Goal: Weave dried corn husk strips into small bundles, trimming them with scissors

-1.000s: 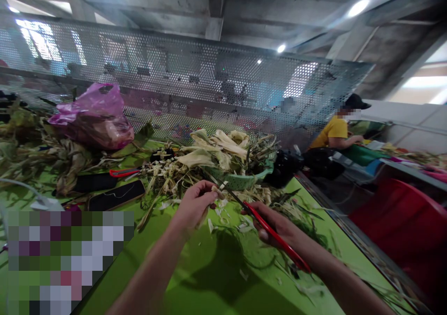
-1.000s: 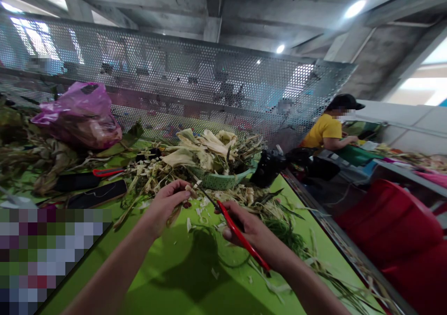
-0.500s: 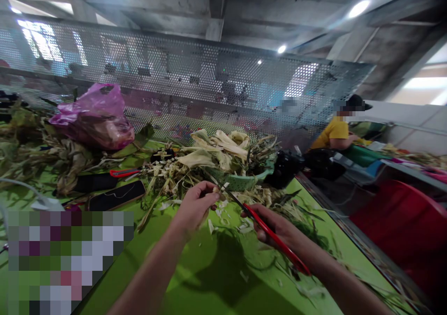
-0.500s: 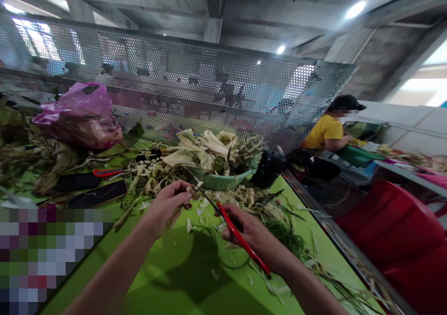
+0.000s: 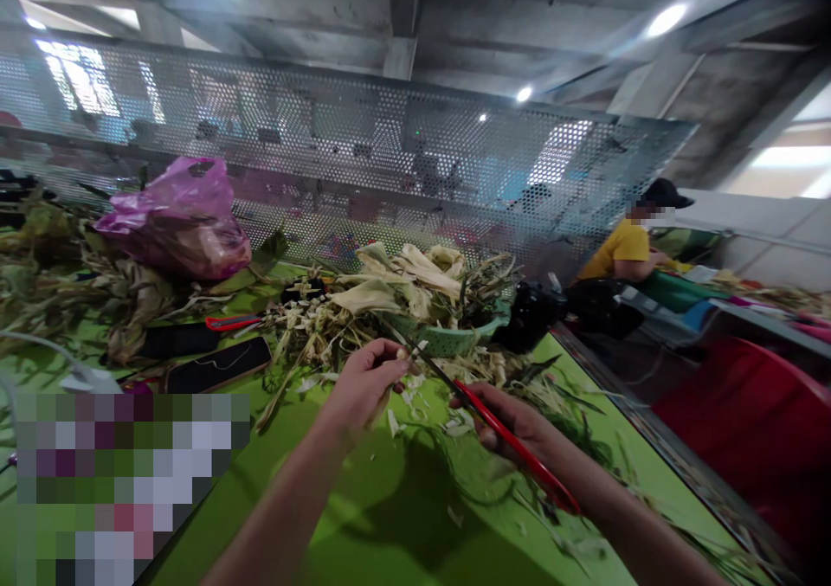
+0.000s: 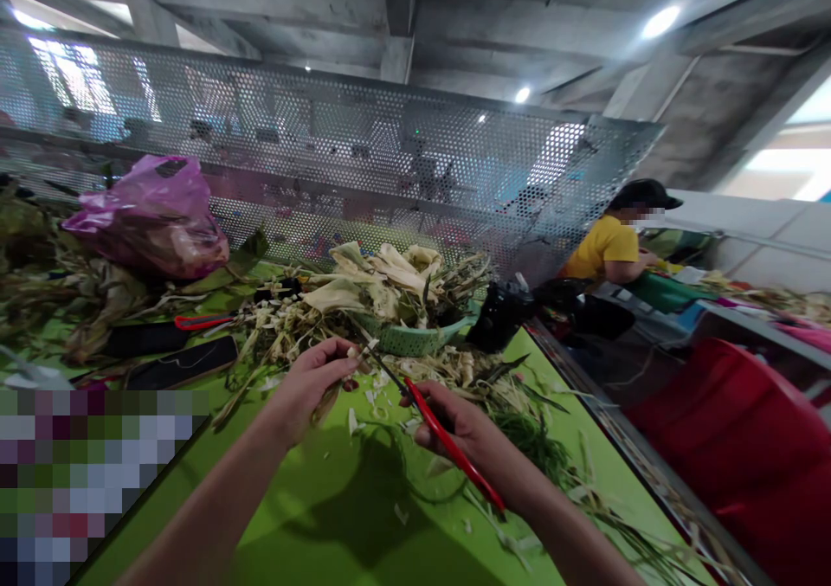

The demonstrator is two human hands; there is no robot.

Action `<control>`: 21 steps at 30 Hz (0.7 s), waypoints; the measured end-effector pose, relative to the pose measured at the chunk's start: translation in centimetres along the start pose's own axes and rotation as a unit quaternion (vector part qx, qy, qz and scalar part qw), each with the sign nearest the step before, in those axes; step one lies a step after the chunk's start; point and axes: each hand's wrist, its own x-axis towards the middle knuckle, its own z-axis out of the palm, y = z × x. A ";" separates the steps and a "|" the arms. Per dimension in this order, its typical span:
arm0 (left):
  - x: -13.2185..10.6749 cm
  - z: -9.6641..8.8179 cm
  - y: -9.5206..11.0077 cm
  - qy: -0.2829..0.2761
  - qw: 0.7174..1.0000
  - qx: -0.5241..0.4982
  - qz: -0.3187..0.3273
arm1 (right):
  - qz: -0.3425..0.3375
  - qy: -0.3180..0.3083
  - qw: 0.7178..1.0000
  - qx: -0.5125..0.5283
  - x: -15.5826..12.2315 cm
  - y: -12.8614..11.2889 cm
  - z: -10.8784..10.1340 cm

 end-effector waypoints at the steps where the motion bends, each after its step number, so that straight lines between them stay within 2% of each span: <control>1: 0.0 0.0 0.0 -0.001 1.000 0.002 -0.001 | -0.002 0.000 1.000 -0.001 0.0 0.0 0.0; 16: 0.2 -0.2 -0.3 -0.005 0.999 -0.037 -0.005 | -0.013 -0.028 0.999 -0.008 -0.3 -1.7 -0.2; 21: 0.2 -0.1 -0.2 -0.005 0.999 -0.043 -0.008 | -0.007 -0.008 1.000 0.005 -0.3 -1.4 0.1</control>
